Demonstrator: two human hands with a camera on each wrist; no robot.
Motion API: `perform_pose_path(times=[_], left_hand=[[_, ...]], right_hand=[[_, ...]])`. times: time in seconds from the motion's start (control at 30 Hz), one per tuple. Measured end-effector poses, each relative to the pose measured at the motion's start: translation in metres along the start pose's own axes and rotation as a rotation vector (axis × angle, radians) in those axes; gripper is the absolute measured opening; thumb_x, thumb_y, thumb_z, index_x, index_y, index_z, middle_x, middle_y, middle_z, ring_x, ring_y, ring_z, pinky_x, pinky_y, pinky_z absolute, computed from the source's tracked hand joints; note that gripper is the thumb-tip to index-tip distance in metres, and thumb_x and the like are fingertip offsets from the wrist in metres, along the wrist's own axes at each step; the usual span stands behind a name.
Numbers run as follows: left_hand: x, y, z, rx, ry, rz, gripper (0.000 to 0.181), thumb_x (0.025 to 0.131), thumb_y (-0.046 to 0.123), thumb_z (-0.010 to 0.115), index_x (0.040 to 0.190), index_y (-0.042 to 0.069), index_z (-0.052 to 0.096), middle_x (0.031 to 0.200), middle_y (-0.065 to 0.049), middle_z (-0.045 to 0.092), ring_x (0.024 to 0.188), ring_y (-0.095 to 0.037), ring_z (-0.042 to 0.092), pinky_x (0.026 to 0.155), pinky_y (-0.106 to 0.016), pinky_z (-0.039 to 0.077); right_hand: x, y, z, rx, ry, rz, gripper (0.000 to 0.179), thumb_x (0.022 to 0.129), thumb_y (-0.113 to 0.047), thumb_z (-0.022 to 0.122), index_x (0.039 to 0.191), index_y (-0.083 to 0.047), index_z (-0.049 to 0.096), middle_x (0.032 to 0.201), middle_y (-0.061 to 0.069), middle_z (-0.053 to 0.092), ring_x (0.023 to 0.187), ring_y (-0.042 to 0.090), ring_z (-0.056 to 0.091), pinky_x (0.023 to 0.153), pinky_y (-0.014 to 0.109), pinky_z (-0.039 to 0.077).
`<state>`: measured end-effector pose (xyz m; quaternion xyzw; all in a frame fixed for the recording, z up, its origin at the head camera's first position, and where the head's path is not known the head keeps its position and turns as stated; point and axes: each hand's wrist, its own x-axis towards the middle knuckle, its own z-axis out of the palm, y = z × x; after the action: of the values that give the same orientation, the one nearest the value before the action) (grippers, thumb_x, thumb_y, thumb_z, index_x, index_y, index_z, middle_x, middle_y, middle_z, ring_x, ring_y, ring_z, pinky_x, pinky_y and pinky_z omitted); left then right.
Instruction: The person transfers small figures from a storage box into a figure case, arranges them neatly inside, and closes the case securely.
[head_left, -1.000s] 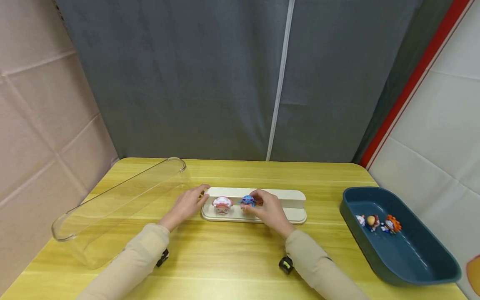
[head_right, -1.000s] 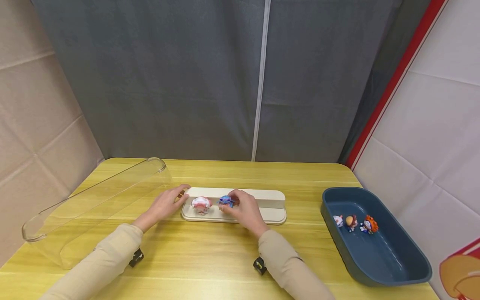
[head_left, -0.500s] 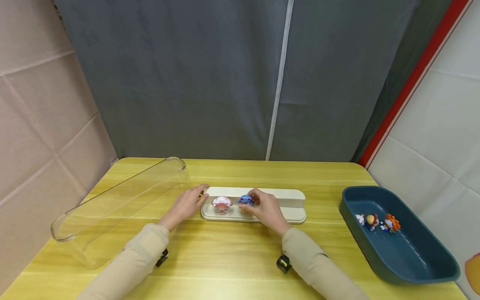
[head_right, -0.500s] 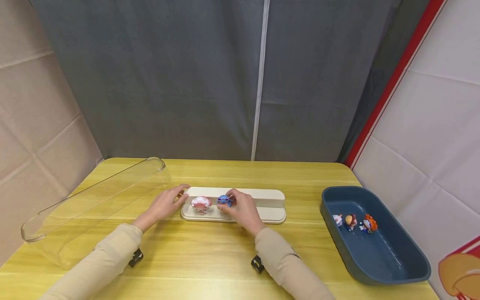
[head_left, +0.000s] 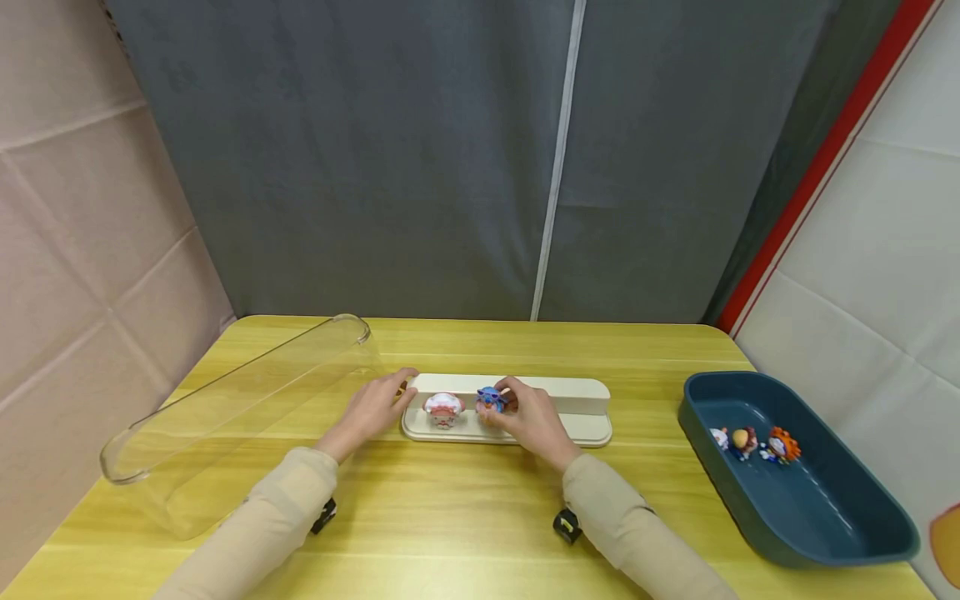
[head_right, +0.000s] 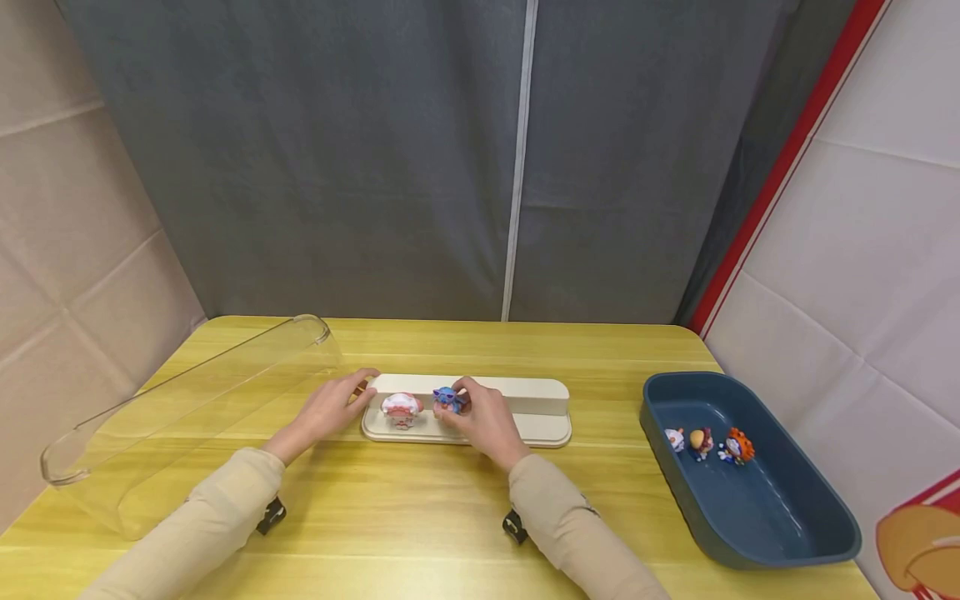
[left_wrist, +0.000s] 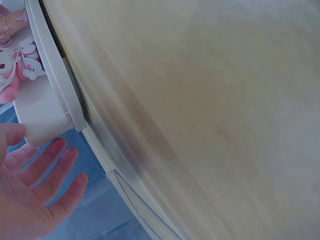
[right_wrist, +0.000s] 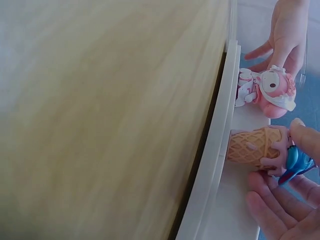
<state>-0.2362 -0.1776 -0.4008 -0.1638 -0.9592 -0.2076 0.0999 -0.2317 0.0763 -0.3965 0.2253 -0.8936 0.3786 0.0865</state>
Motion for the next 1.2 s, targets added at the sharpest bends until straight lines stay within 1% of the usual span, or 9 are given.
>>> perform_pose_path(times=[0.2, 0.43, 0.6, 0.77, 0.93, 1.07, 1.2], left_hand=[[0.000, 0.000, 0.000, -0.001, -0.001, -0.003, 0.031, 0.091, 0.021, 0.051, 0.118, 0.008, 0.051, 0.098, -0.012, 0.062, 0.083, -0.027, 0.059, 0.067, -0.041, 0.047], [0.000, -0.001, 0.000, 0.007, -0.004, -0.001, 0.032, 0.091, 0.022, 0.051, 0.120, 0.008, 0.050, 0.100, -0.013, 0.061, 0.083, -0.027, 0.059, 0.067, -0.041, 0.047], [0.001, -0.001, 0.000, 0.015, 0.000, -0.001, 0.032, 0.091, 0.022, 0.051, 0.120, 0.008, 0.051, 0.100, -0.012, 0.061, 0.079, -0.027, 0.059, 0.064, -0.040, 0.047], [0.000, -0.001, 0.000, 0.009, 0.004, -0.003, 0.032, 0.090, 0.022, 0.052, 0.119, 0.008, 0.051, 0.099, -0.012, 0.062, 0.082, -0.027, 0.059, 0.066, -0.041, 0.047], [0.000, 0.000, 0.000, 0.002, 0.000, -0.005, 0.032, 0.091, 0.022, 0.051, 0.119, 0.008, 0.051, 0.099, -0.012, 0.062, 0.083, -0.026, 0.059, 0.068, -0.041, 0.047], [0.000, 0.000, 0.000, -0.002, -0.004, -0.010, 0.032, 0.091, 0.022, 0.051, 0.120, 0.008, 0.050, 0.099, -0.012, 0.061, 0.084, -0.027, 0.059, 0.069, -0.042, 0.047], [-0.001, 0.000, 0.000, -0.007, -0.006, -0.015, 0.032, 0.091, 0.022, 0.050, 0.120, 0.008, 0.051, 0.099, -0.012, 0.061, 0.085, -0.026, 0.059, 0.069, -0.042, 0.047]], right_hand=[[0.000, 0.002, -0.001, 0.008, -0.026, -0.020, 0.033, 0.075, -0.030, 0.071, 0.098, -0.010, 0.058, 0.081, -0.001, 0.061, 0.072, 0.011, 0.058, 0.065, 0.026, 0.047], [0.002, 0.006, -0.005, 0.074, -0.093, -0.054, 0.030, 0.078, -0.021, 0.069, 0.102, -0.007, 0.058, 0.084, 0.003, 0.062, 0.073, 0.014, 0.060, 0.066, 0.023, 0.048], [0.004, 0.007, -0.007, 0.065, -0.123, -0.053, 0.030, 0.078, -0.020, 0.068, 0.103, -0.007, 0.058, 0.083, 0.003, 0.063, 0.074, 0.012, 0.060, 0.066, 0.022, 0.048], [0.004, 0.007, -0.009, 0.064, -0.147, -0.036, 0.032, 0.079, -0.023, 0.067, 0.106, -0.008, 0.058, 0.084, 0.002, 0.063, 0.075, 0.011, 0.059, 0.067, 0.023, 0.048], [0.003, 0.009, -0.014, 0.092, -0.151, -0.018, 0.033, 0.079, -0.027, 0.067, 0.106, -0.012, 0.058, 0.087, 0.002, 0.063, 0.077, 0.011, 0.059, 0.069, 0.024, 0.048], [0.001, 0.011, -0.023, 0.097, -0.144, -0.032, 0.030, 0.079, -0.024, 0.067, 0.105, -0.011, 0.058, 0.089, 0.003, 0.063, 0.079, 0.013, 0.059, 0.071, 0.025, 0.048], [-0.002, 0.013, -0.033, 0.088, -0.143, -0.047, 0.031, 0.080, -0.027, 0.066, 0.104, -0.009, 0.059, 0.087, 0.000, 0.062, 0.079, 0.013, 0.059, 0.071, 0.026, 0.047]])
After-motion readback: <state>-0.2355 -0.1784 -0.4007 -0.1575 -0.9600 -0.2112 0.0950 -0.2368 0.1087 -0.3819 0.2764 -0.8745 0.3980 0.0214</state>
